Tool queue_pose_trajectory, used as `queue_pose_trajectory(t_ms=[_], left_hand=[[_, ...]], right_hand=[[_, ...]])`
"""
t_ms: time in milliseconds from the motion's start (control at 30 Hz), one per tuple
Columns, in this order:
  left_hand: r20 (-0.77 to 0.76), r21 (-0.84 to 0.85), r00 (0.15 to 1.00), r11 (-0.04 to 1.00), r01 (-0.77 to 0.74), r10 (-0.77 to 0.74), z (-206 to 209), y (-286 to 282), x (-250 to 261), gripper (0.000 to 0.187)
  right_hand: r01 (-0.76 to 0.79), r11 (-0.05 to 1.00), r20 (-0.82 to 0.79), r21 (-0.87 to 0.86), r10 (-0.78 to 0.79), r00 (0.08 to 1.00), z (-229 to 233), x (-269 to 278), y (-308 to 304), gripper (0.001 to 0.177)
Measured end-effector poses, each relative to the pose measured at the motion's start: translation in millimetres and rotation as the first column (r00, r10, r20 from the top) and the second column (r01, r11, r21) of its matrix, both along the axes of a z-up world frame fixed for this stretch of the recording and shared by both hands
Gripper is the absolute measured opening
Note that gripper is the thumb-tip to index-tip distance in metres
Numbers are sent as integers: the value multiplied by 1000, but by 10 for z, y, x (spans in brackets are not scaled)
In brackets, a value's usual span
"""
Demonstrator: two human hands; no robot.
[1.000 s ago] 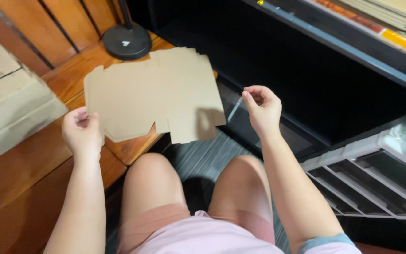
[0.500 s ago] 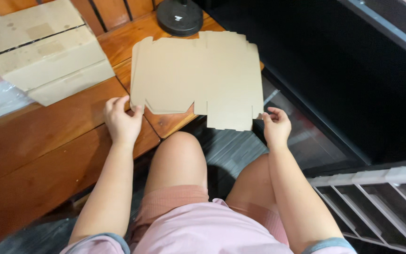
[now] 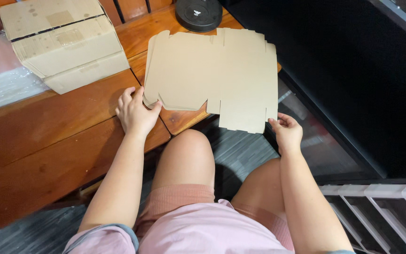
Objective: The person repeatedly picks up flat cardboard pieces from a wooden surface, lifts them, and places them onto a stack on a black shelf. The action is performed one at a time in a repetitive loop throughout the clip.
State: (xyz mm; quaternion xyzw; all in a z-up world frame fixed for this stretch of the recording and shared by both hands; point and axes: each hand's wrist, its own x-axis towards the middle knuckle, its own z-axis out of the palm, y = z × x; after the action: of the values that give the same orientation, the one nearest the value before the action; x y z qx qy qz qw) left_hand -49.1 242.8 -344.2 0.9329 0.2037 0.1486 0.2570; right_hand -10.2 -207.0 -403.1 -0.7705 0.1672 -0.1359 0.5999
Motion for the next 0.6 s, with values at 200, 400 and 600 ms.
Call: queue_pose_trajectory(t_ms=[200, 400, 600], left_hand=[[-33, -57, 999, 998, 16, -18, 53, 15, 2, 72], [-25, -71, 1000, 997, 14, -16, 37, 17, 7, 70], [-9, -77, 1000, 997, 13, -14, -10, 40, 24, 69]], right_hand=[[-5, 1000, 21, 0, 5, 1000, 116, -60, 23, 42], [-7, 1000, 29, 7, 7, 1000, 201, -98, 74, 40], [-7, 1000, 47, 13, 6, 999, 166, -82, 49, 40]])
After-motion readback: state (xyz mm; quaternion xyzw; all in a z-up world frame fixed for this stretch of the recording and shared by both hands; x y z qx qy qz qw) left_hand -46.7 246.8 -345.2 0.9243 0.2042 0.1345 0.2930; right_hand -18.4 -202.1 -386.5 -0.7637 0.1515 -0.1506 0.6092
